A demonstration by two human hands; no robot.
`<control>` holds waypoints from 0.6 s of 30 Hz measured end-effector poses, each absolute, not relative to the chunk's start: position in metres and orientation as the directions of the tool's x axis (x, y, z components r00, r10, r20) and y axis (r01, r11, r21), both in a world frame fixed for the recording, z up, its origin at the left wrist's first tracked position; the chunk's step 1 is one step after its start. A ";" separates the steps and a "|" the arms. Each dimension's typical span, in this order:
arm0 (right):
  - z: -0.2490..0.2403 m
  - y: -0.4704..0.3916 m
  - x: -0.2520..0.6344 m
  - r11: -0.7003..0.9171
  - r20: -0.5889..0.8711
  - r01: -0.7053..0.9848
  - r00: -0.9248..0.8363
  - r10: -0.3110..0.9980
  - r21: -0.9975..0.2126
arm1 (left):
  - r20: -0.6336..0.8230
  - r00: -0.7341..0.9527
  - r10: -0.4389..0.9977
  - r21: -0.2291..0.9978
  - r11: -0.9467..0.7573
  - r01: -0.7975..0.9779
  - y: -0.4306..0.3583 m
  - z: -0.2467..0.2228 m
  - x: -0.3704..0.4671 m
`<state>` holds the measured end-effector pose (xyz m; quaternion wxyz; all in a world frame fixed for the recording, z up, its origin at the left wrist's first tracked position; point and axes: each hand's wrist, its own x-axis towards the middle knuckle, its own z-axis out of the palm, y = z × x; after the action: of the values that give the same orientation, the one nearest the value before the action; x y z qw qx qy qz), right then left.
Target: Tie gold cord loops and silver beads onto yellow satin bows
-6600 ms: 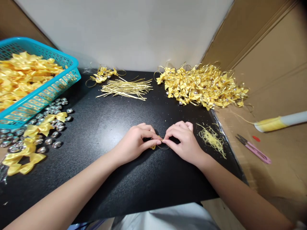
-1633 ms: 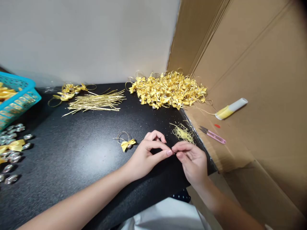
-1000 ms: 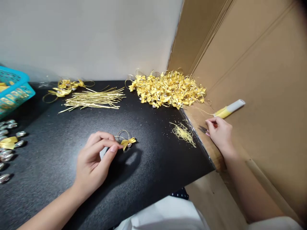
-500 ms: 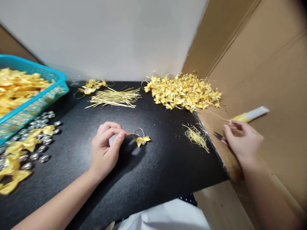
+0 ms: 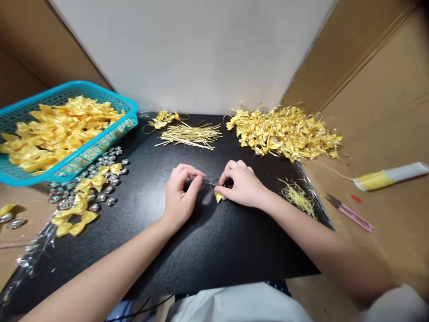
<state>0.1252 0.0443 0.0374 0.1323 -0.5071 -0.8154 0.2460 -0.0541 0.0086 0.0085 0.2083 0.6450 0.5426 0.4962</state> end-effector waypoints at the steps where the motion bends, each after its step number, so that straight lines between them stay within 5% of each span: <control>1: 0.037 0.046 0.124 0.353 -0.062 0.761 -0.456 0.888 -0.544 | 0.415 -0.062 0.908 0.799 -0.331 0.503 0.008 0.009 -0.053; 8: 0.032 0.040 0.138 0.390 0.032 0.574 -0.534 0.845 -0.720 | 0.407 0.187 0.894 0.742 -0.443 0.504 0.008 0.008 -0.047; 18: 0.012 0.031 0.142 0.401 0.170 0.430 -0.483 0.859 -0.808 | 0.361 0.264 0.894 0.672 -0.446 0.591 0.010 0.008 -0.044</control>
<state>0.1422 0.0308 0.0115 0.2981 -0.4122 -0.7822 0.3597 -0.0439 0.0101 0.0082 0.2070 0.7675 0.4839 0.3659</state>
